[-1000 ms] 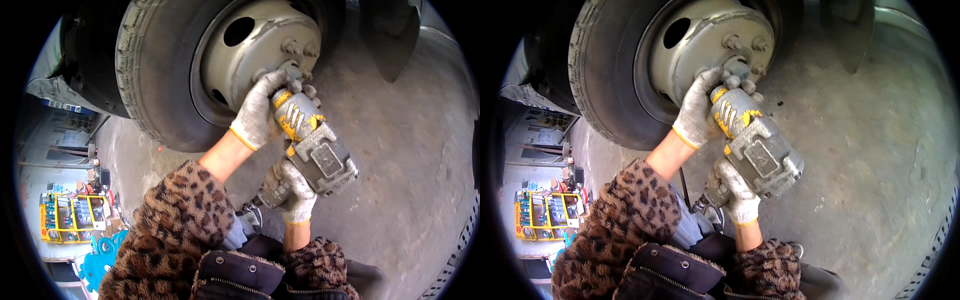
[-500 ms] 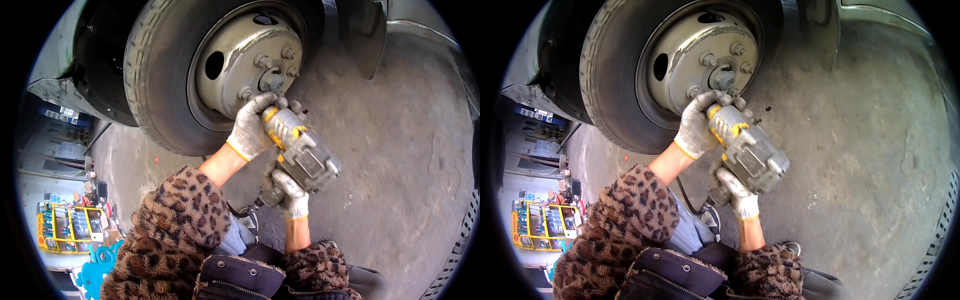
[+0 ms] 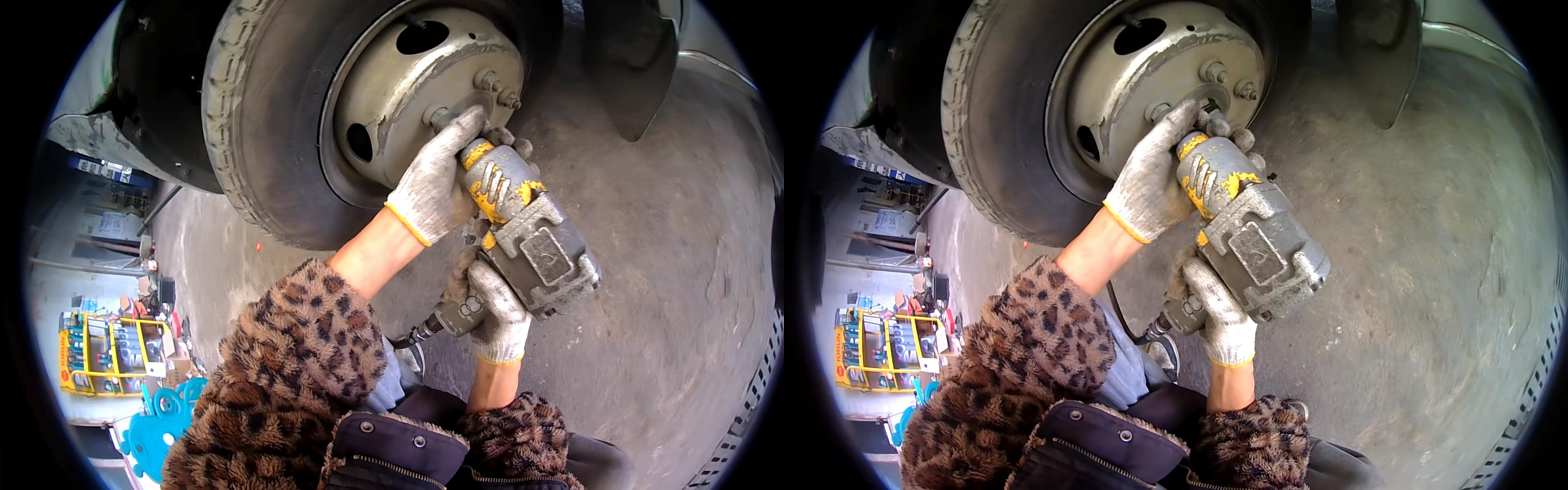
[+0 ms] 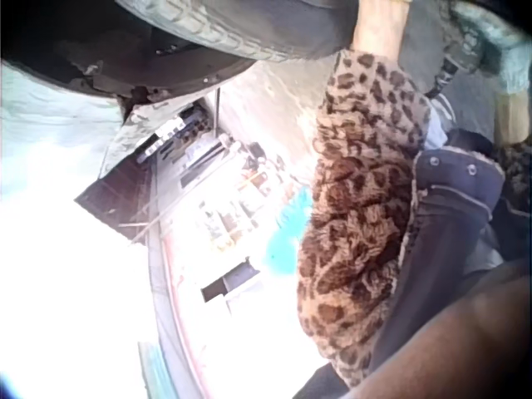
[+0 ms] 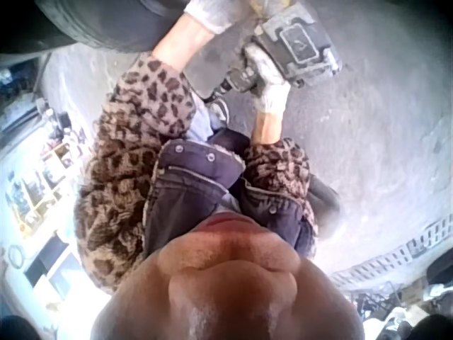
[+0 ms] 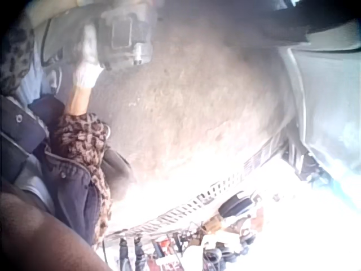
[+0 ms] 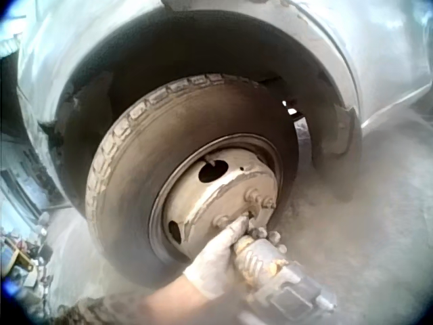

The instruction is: The person uses a pneumatic impact wrench to tighten lug nuts on a car tire, then checks tire pressure with a gauge, and finally removes the tire from the vehicle.

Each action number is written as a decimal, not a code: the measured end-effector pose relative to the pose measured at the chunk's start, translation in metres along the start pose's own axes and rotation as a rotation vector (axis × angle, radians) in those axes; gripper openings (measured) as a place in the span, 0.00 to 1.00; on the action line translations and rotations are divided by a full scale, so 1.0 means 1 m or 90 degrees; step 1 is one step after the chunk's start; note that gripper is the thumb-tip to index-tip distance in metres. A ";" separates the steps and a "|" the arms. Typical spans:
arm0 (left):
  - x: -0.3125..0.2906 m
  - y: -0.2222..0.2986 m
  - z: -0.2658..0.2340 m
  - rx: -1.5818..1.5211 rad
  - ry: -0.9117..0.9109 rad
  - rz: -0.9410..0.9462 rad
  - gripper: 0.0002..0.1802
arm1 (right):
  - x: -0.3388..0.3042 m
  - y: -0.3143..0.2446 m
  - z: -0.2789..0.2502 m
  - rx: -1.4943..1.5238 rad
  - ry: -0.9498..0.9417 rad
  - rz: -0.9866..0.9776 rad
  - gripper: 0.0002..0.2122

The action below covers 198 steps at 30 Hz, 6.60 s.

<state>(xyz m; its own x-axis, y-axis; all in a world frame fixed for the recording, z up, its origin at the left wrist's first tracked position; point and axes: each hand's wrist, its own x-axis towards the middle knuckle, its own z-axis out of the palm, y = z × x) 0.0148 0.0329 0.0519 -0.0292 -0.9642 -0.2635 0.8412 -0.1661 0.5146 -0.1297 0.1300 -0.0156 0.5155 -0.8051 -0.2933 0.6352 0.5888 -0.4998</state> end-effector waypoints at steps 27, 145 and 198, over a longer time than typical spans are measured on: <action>-0.015 -0.005 -0.002 -0.058 0.035 -0.005 0.20 | -0.012 0.009 0.007 0.134 -0.075 0.081 0.09; -0.013 -0.016 -0.009 -0.061 0.035 0.038 0.16 | 0.002 0.018 -0.018 -0.017 -0.008 0.005 0.16; -0.010 -0.011 0.007 -0.049 0.088 0.043 0.15 | -0.008 0.015 0.005 0.014 -0.045 0.087 0.09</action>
<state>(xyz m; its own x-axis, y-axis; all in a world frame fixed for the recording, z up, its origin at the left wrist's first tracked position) 0.0015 0.0426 0.0547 0.0982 -0.9342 -0.3430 0.8778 -0.0811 0.4721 -0.1220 0.1455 -0.0166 0.6367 -0.7111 -0.2981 0.5690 0.6942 -0.4409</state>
